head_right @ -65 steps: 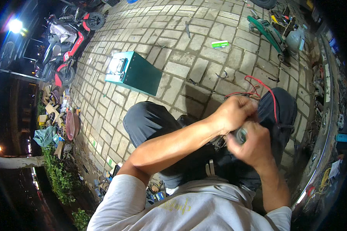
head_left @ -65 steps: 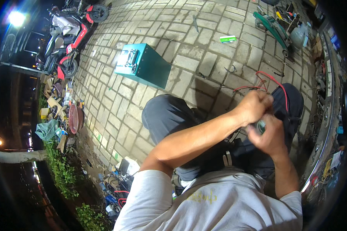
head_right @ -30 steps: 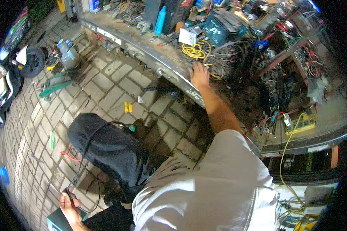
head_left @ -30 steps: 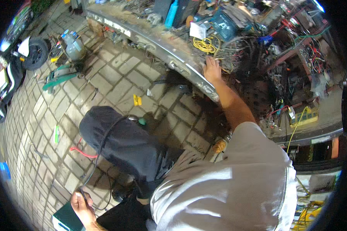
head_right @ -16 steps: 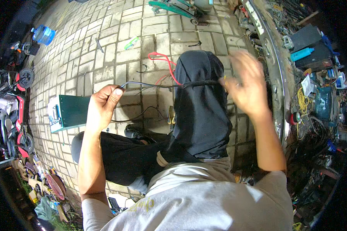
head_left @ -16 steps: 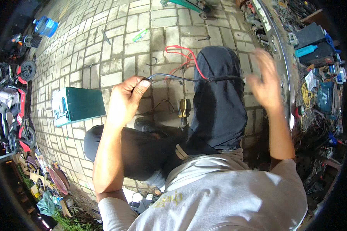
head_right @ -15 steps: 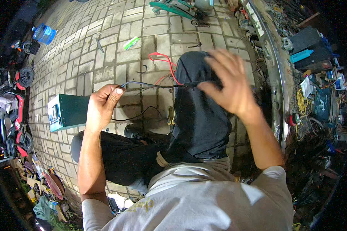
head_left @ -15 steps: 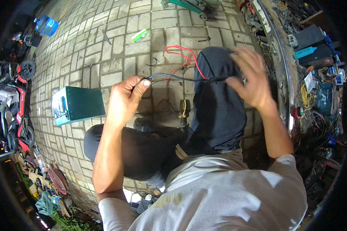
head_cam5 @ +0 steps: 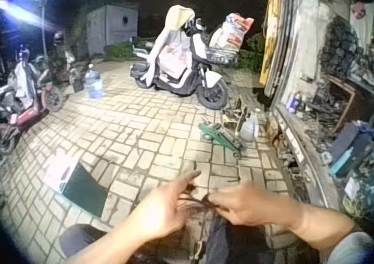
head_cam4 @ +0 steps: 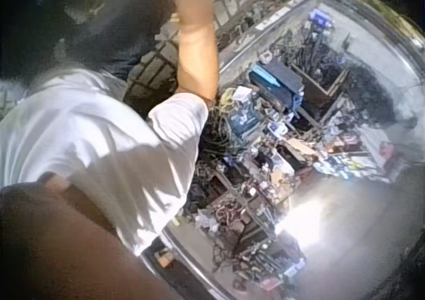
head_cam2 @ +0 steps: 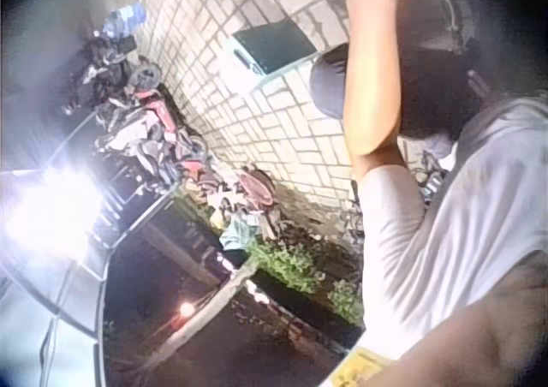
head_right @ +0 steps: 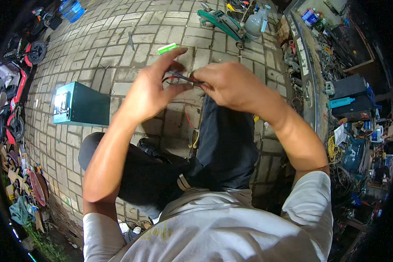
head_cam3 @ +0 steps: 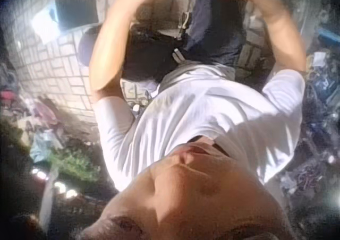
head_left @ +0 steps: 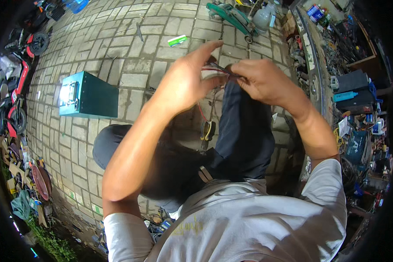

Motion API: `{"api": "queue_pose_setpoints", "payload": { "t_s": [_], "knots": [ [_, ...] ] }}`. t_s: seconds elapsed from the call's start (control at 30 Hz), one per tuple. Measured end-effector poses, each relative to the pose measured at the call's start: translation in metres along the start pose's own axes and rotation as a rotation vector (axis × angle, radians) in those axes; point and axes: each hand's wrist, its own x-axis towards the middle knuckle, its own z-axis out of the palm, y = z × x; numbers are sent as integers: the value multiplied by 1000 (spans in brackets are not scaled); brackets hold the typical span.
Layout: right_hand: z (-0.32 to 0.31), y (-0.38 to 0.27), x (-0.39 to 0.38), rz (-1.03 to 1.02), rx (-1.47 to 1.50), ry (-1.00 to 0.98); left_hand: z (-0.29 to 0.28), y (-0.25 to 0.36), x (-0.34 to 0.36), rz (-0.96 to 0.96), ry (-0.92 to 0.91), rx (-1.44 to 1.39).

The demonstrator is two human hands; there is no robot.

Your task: The person sits on the floor and uses pliers to strip the insulation from the ends of two wires. They twist the exposed strands together, then wrap the connection with black electrical tape. Finally, they place the taped wire assembly into a green metal box.

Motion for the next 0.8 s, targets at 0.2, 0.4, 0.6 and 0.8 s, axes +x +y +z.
{"api": "queue_pose_setpoints", "payload": {
  "t_s": [0.2,0.4,0.6,0.8],
  "knots": [
    [-55,41,20,-186,-351,286,-18,-27,0,-437,-270,-490],
    [-108,113,35,-264,-539,400,-93,-51,-15,-402,-53,-266],
    [-127,148,53,43,-406,636,-188,-73,-41,-378,117,422],
    [-110,150,90,-12,-266,478,-282,-65,-89,-221,730,669]
  ]
}}
